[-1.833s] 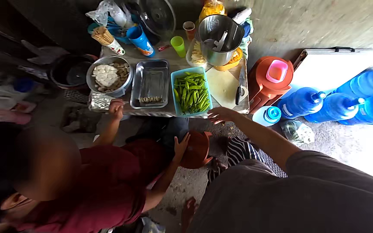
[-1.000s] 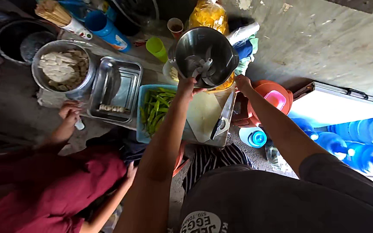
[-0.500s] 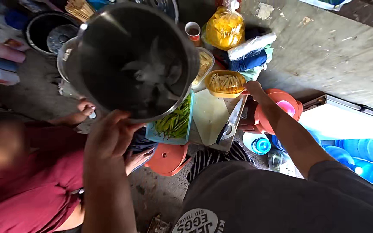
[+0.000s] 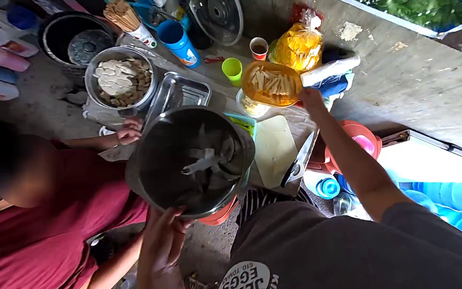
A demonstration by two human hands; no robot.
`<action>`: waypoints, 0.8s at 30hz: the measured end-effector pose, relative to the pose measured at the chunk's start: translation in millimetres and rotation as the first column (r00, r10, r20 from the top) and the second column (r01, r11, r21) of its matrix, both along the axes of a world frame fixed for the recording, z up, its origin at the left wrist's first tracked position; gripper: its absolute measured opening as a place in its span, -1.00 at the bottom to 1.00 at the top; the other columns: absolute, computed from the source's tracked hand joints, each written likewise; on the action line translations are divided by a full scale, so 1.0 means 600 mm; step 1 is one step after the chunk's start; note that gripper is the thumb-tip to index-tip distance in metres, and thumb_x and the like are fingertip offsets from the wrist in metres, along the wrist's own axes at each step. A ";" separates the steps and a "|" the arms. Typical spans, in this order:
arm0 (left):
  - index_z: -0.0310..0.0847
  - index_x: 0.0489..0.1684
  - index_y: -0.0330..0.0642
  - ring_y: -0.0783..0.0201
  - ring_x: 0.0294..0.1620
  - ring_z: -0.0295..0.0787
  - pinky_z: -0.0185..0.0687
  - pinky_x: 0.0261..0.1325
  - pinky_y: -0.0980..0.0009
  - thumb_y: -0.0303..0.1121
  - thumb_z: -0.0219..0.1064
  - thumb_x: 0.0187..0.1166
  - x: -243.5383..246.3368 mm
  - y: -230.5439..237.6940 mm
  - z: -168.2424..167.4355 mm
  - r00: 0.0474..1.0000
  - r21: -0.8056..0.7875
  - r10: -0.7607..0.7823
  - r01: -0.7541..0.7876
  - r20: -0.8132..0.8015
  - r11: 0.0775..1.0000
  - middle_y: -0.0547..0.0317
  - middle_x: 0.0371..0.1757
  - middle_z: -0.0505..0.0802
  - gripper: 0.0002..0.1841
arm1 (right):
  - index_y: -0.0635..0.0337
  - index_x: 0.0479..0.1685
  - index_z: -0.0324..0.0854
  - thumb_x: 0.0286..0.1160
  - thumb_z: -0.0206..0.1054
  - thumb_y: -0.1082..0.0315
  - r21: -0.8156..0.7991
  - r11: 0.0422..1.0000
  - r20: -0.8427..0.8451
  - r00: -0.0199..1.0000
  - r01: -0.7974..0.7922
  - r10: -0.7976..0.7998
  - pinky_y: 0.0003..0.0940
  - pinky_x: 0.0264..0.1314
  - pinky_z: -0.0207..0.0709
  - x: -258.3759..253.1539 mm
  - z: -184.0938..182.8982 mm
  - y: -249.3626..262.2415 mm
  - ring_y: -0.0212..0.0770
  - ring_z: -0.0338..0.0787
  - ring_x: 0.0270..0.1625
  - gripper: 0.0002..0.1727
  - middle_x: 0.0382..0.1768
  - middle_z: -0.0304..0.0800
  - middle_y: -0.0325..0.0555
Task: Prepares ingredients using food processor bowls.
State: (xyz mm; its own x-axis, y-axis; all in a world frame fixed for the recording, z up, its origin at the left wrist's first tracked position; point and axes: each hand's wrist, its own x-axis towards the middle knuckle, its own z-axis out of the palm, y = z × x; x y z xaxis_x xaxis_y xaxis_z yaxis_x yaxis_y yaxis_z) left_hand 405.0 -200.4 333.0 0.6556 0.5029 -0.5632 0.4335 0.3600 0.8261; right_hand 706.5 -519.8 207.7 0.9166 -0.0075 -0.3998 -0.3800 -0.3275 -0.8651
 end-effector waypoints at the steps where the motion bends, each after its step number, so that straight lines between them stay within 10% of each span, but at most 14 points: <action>1: 0.26 0.21 -0.09 0.41 -0.53 0.84 0.82 -0.52 0.47 -0.66 -0.07 0.48 -0.001 -0.001 -0.004 1.000 -0.017 0.001 -0.001 -0.005 1.000 0.33 -0.33 0.85 -0.62 | 0.50 0.19 0.56 0.71 0.19 0.36 0.024 0.999 -0.019 0.999 0.032 -0.031 -0.10 0.18 0.72 -0.008 -0.010 0.030 -0.04 0.82 0.05 -0.67 0.09 0.73 0.27; 7: 0.23 0.26 -0.11 0.40 -0.47 0.87 0.86 -0.45 0.45 -0.67 -0.06 0.48 0.004 0.006 -0.021 0.999 -0.086 -0.027 0.025 -0.025 0.996 0.32 -0.26 0.85 -0.60 | 0.48 0.04 0.55 0.72 0.18 0.42 0.183 0.949 -0.135 0.963 0.257 -0.235 -0.24 0.07 0.68 -0.042 -0.062 0.145 -0.15 0.76 -0.07 -0.78 -0.02 0.69 0.17; 13: 0.21 0.31 -0.10 0.42 -0.39 0.89 0.90 -0.38 0.44 -0.69 -0.04 0.47 0.030 0.025 -0.032 0.983 -0.119 -0.186 0.183 -0.012 0.976 0.34 -0.20 0.85 -0.56 | 0.48 0.39 0.42 0.83 0.14 0.29 0.178 0.965 -0.221 0.963 0.193 -0.152 -0.21 0.21 0.72 -0.039 -0.060 0.138 -0.05 0.80 0.17 -0.59 0.31 0.61 0.27; 20: 0.23 0.21 -0.11 0.40 -0.33 0.89 0.91 -0.28 0.42 -0.68 -0.04 0.47 0.049 0.025 -0.035 0.961 -0.157 -0.273 0.275 0.036 0.948 0.33 -0.22 0.86 -0.62 | 0.34 0.70 0.24 0.38 0.50 -0.22 -0.465 0.885 -0.106 0.992 0.005 -0.062 0.32 0.53 0.42 -0.203 -0.081 -0.002 0.48 0.39 0.62 0.03 0.65 0.21 0.55; 24: 0.24 0.19 -0.10 0.40 -0.33 0.90 0.91 -0.27 0.41 -0.67 -0.06 0.48 0.051 0.007 -0.029 0.961 -0.141 -0.274 0.278 0.043 0.950 0.35 -0.22 0.86 -0.63 | 0.04 0.94 -0.16 0.33 0.57 -0.16 -0.478 0.860 -0.360 0.933 -0.180 -0.005 0.47 0.19 0.56 -0.338 -0.158 0.000 0.55 0.63 0.34 0.22 0.63 0.28 0.56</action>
